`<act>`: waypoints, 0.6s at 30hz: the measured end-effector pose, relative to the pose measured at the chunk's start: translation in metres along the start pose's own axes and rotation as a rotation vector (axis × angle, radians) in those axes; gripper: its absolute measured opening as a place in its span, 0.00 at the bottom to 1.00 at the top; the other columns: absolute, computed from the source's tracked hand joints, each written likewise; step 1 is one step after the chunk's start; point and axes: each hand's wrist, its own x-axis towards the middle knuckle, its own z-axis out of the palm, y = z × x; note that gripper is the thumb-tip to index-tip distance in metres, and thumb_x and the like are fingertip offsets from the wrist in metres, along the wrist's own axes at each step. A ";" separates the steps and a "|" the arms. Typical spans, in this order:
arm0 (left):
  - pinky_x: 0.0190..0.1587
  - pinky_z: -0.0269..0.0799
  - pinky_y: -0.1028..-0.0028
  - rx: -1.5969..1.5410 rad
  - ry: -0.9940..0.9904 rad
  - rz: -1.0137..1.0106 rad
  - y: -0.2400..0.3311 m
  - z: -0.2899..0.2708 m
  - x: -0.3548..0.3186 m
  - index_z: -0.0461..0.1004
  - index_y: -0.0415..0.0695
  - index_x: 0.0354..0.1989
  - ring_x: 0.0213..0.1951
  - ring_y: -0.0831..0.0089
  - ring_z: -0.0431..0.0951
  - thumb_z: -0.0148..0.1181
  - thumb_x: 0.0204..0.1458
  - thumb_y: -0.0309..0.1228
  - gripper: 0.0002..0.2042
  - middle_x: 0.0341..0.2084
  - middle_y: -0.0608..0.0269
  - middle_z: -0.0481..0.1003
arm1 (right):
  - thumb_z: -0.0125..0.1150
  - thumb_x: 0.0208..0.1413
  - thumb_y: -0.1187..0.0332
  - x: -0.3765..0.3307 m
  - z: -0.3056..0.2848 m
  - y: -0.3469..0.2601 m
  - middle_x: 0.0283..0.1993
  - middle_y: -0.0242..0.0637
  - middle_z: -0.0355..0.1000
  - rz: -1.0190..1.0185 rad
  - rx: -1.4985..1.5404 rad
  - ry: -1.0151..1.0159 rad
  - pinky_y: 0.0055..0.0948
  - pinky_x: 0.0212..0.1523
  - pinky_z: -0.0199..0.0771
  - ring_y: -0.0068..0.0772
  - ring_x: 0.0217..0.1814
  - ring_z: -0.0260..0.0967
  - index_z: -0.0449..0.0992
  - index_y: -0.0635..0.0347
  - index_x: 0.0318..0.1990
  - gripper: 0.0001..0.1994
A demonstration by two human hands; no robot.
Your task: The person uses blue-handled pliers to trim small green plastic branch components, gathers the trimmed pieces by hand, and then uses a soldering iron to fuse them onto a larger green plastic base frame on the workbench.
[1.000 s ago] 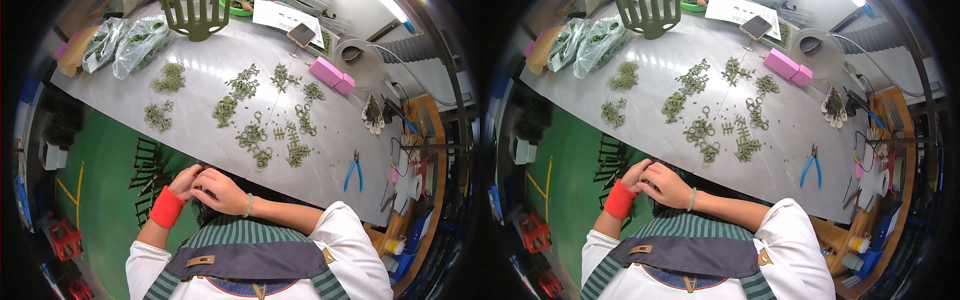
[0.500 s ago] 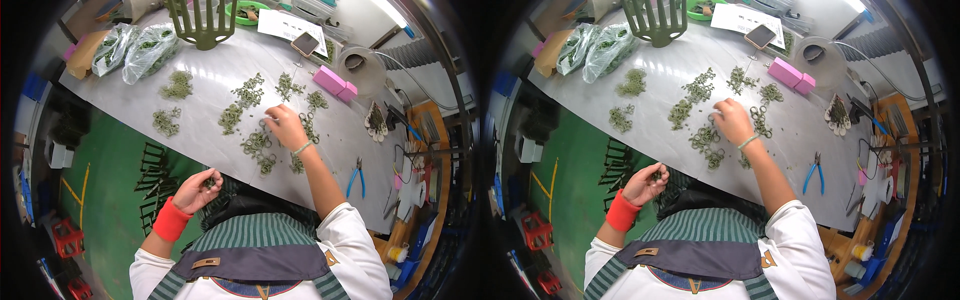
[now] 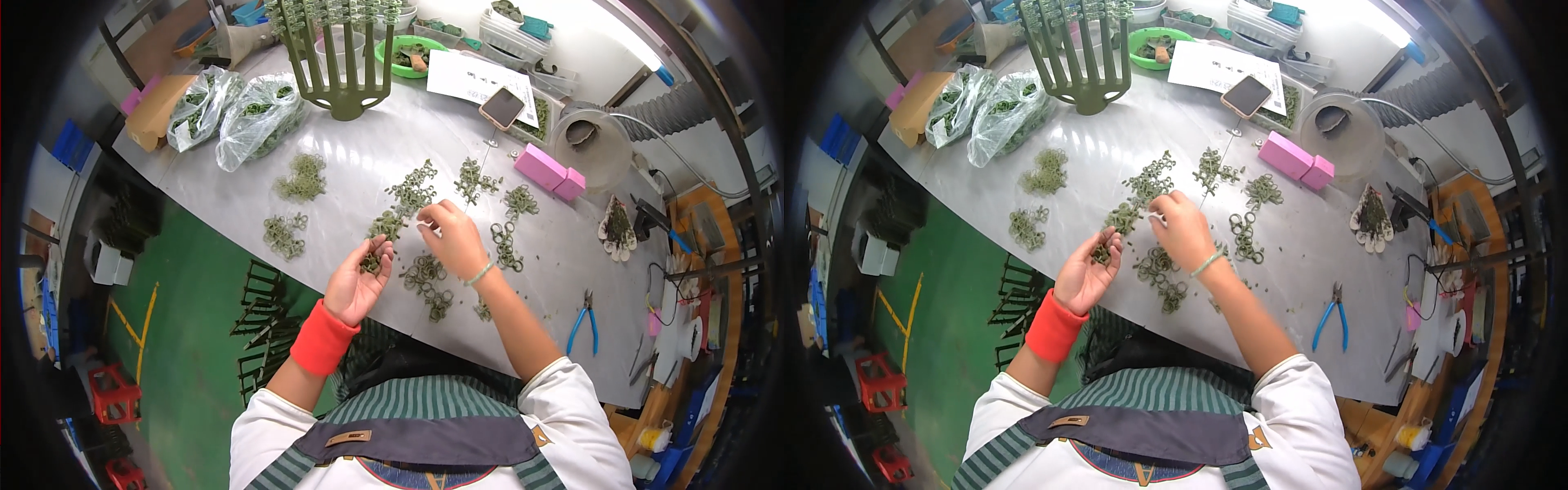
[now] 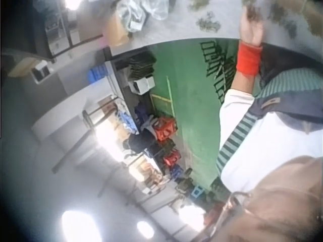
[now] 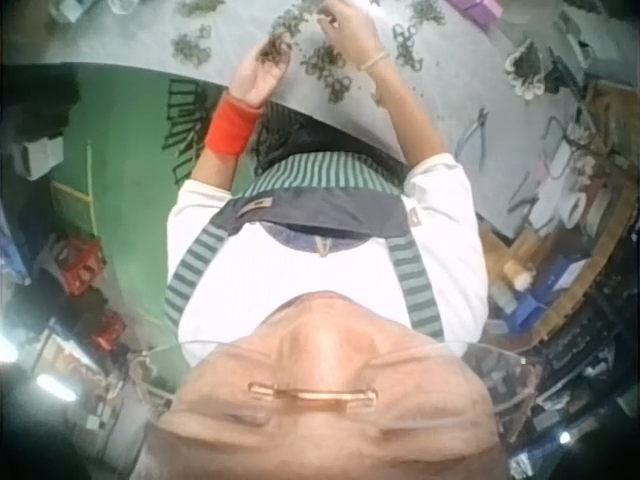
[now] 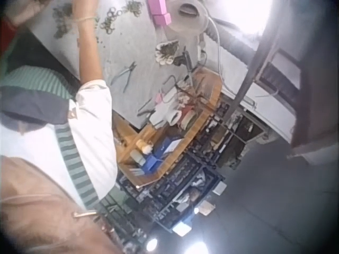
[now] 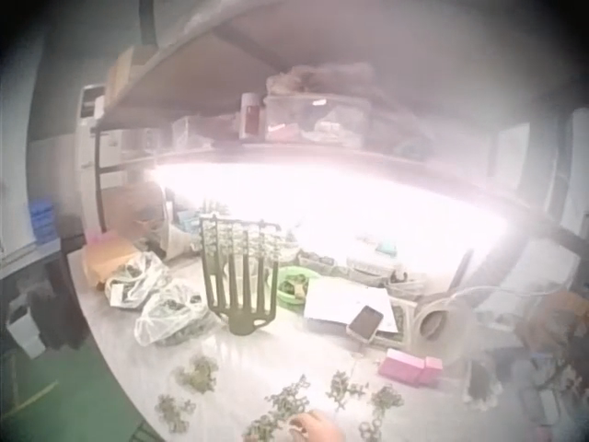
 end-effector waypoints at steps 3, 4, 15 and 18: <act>0.51 0.77 0.73 0.002 0.019 0.000 0.005 -0.002 0.003 0.69 0.32 0.52 0.46 0.66 0.74 0.51 0.65 0.28 0.13 0.45 0.53 0.72 | 0.63 0.50 0.73 0.008 0.008 0.024 0.37 0.44 0.73 0.067 0.016 -0.065 0.39 0.42 0.76 0.46 0.40 0.74 0.77 0.62 0.37 0.07; 0.50 0.77 0.73 -0.001 0.004 -0.011 0.005 -0.004 0.005 0.70 0.32 0.52 0.46 0.66 0.74 0.52 0.64 0.27 0.13 0.45 0.53 0.72 | 0.64 0.49 0.71 0.010 0.010 0.027 0.38 0.47 0.72 0.071 -0.077 -0.118 0.43 0.44 0.74 0.50 0.41 0.72 0.77 0.62 0.38 0.08; 0.60 0.71 0.69 0.142 0.092 0.053 -0.004 0.007 0.000 0.65 0.33 0.58 0.56 0.65 0.71 0.47 0.67 0.30 0.16 0.54 0.54 0.69 | 0.59 0.50 0.72 0.000 0.011 -0.004 0.36 0.48 0.72 -0.027 0.023 -0.054 0.44 0.41 0.75 0.51 0.39 0.73 0.75 0.64 0.31 0.04; 0.60 0.72 0.70 0.236 -0.012 -0.012 -0.023 0.023 0.003 0.66 0.33 0.57 0.56 0.65 0.70 0.47 0.66 0.28 0.15 0.51 0.55 0.70 | 0.62 0.53 0.68 -0.028 -0.022 -0.025 0.32 0.43 0.73 -0.067 0.432 -0.157 0.37 0.42 0.75 0.43 0.39 0.74 0.80 0.61 0.37 0.08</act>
